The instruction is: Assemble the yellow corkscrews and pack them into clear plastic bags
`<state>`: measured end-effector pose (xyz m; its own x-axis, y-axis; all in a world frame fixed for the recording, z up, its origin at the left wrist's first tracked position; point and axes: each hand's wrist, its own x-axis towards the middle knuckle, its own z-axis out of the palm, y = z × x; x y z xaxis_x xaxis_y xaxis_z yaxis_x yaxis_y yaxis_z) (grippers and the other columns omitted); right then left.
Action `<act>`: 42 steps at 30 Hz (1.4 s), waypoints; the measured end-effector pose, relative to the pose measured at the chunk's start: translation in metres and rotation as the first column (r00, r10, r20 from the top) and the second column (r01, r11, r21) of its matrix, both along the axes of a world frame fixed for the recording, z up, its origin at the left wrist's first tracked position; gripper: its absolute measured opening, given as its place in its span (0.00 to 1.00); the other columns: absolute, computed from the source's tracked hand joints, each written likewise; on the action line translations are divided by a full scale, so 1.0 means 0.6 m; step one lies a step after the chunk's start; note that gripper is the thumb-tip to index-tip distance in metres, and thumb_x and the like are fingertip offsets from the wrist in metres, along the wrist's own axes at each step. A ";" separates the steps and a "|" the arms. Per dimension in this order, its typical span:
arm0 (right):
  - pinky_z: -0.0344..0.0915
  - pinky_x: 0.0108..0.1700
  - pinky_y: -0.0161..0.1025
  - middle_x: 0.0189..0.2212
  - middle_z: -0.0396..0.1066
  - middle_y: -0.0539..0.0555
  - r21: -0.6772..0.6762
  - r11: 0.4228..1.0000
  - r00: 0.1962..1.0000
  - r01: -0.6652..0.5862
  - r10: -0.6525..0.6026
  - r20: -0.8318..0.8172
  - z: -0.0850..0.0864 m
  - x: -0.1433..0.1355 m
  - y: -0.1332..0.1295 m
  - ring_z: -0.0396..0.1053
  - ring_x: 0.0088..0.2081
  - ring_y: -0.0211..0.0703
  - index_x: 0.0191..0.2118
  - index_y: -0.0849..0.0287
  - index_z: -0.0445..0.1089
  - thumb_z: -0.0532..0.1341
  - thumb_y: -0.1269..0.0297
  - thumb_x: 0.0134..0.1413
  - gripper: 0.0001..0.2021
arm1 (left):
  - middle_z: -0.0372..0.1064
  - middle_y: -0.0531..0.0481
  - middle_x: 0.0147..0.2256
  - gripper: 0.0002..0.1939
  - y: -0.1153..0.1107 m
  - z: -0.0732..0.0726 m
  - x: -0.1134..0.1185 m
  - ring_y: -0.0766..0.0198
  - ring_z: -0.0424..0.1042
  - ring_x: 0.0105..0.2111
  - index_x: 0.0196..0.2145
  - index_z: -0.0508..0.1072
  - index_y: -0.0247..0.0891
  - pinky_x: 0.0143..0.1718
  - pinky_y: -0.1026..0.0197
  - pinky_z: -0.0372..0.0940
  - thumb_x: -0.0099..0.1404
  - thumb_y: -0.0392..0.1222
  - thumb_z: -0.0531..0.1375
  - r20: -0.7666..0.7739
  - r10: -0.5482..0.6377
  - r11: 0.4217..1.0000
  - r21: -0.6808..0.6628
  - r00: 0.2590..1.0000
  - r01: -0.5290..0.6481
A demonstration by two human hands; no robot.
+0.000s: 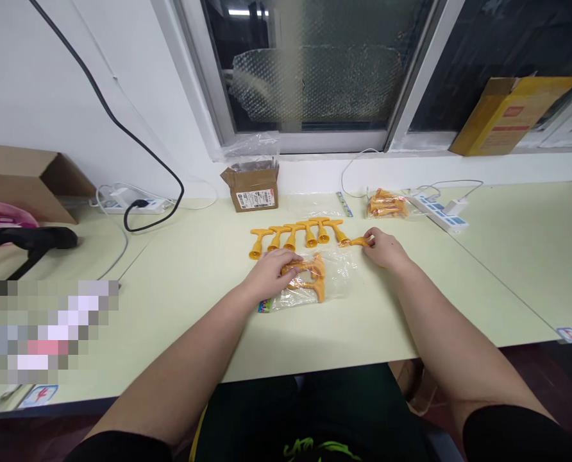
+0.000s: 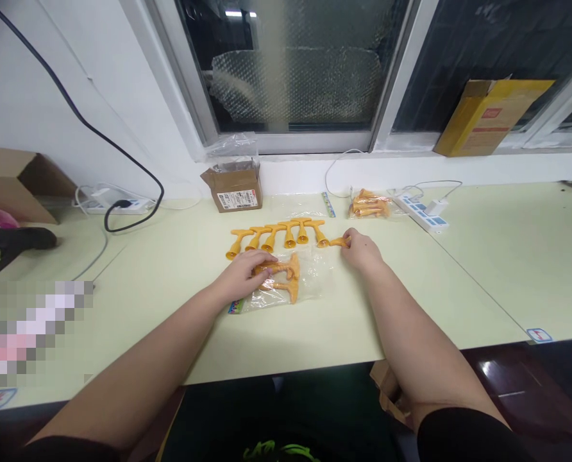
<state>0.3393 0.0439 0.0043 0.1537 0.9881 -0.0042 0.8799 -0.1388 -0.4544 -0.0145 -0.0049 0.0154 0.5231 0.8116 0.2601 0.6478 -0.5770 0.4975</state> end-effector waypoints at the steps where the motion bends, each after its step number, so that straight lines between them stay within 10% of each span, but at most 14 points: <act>1: 0.66 0.36 0.42 0.41 0.78 0.55 0.006 1.000 0.999 0.009 -0.008 -0.037 0.003 0.002 -0.002 0.73 0.37 0.50 0.48 0.51 0.68 0.65 0.66 0.53 0.16 | 0.76 0.48 0.53 0.13 0.000 0.001 0.000 0.51 0.73 0.55 0.51 0.76 0.45 0.57 0.47 0.64 0.73 0.46 0.57 0.012 0.001 1.000 -0.001 1.000 -0.001; 5: 0.66 0.29 0.39 0.39 0.76 0.52 0.120 0.992 0.923 0.034 0.015 -0.386 0.018 0.004 -0.012 0.73 0.33 0.46 0.54 0.49 0.65 0.65 0.61 0.52 0.22 | 0.77 0.47 0.48 0.09 0.000 0.003 0.002 0.52 0.75 0.49 0.47 0.74 0.43 0.53 0.49 0.66 0.73 0.44 0.57 0.044 0.066 0.998 -0.010 0.997 -0.065; 12: 0.74 0.39 0.43 0.31 0.73 0.46 0.156 0.981 0.476 -0.116 0.193 -0.858 0.047 -0.017 -0.038 0.76 0.32 0.43 0.54 0.51 0.66 0.70 0.60 0.46 0.27 | 0.74 0.49 0.41 0.07 0.000 0.005 0.004 0.53 0.73 0.43 0.41 0.72 0.42 0.50 0.48 0.65 0.74 0.43 0.55 0.059 0.089 0.996 0.003 0.994 -0.090; 22: 0.51 0.21 0.29 0.28 0.79 0.51 0.056 0.991 0.466 -0.124 0.108 -0.878 0.041 -0.027 -0.036 0.60 0.21 0.32 0.36 0.53 0.63 0.77 0.51 0.42 0.25 | 0.74 0.47 0.41 0.07 0.003 0.000 0.006 0.52 0.73 0.44 0.40 0.70 0.42 0.48 0.48 0.66 0.74 0.43 0.53 0.117 0.108 0.994 -0.006 0.987 -0.108; 28: 0.75 0.31 0.35 0.30 0.79 0.49 -0.056 0.996 0.341 -0.071 -0.028 -0.940 0.050 -0.040 -0.039 0.75 0.26 0.38 0.37 0.52 0.59 0.74 0.65 0.46 0.21 | 0.73 0.46 0.41 0.07 0.004 -0.001 0.006 0.52 0.72 0.45 0.40 0.69 0.42 0.48 0.48 0.67 0.74 0.43 0.53 0.142 0.123 0.992 -0.019 0.982 -0.122; 37: 0.82 0.44 0.49 0.35 0.80 0.52 -0.079 0.975 0.172 -0.209 -0.043 -0.984 0.042 -0.049 -0.043 0.82 0.35 0.47 0.43 0.51 0.60 0.63 0.75 0.49 0.18 | 0.72 0.46 0.41 0.06 0.005 -0.004 0.006 0.52 0.71 0.45 0.40 0.68 0.42 0.49 0.48 0.66 0.74 0.42 0.53 0.157 0.122 0.992 -0.005 0.980 -0.123; 42: 0.82 0.43 0.49 0.34 0.80 0.55 -0.170 0.940 0.233 -0.296 -0.102 -0.967 0.035 -0.046 -0.043 0.83 0.37 0.50 0.42 0.53 0.63 0.63 0.76 0.49 0.16 | 0.72 0.45 0.41 0.05 0.007 -0.009 0.008 0.52 0.71 0.45 0.40 0.67 0.42 0.49 0.48 0.66 0.75 0.42 0.53 0.172 0.131 0.991 0.006 0.976 -0.134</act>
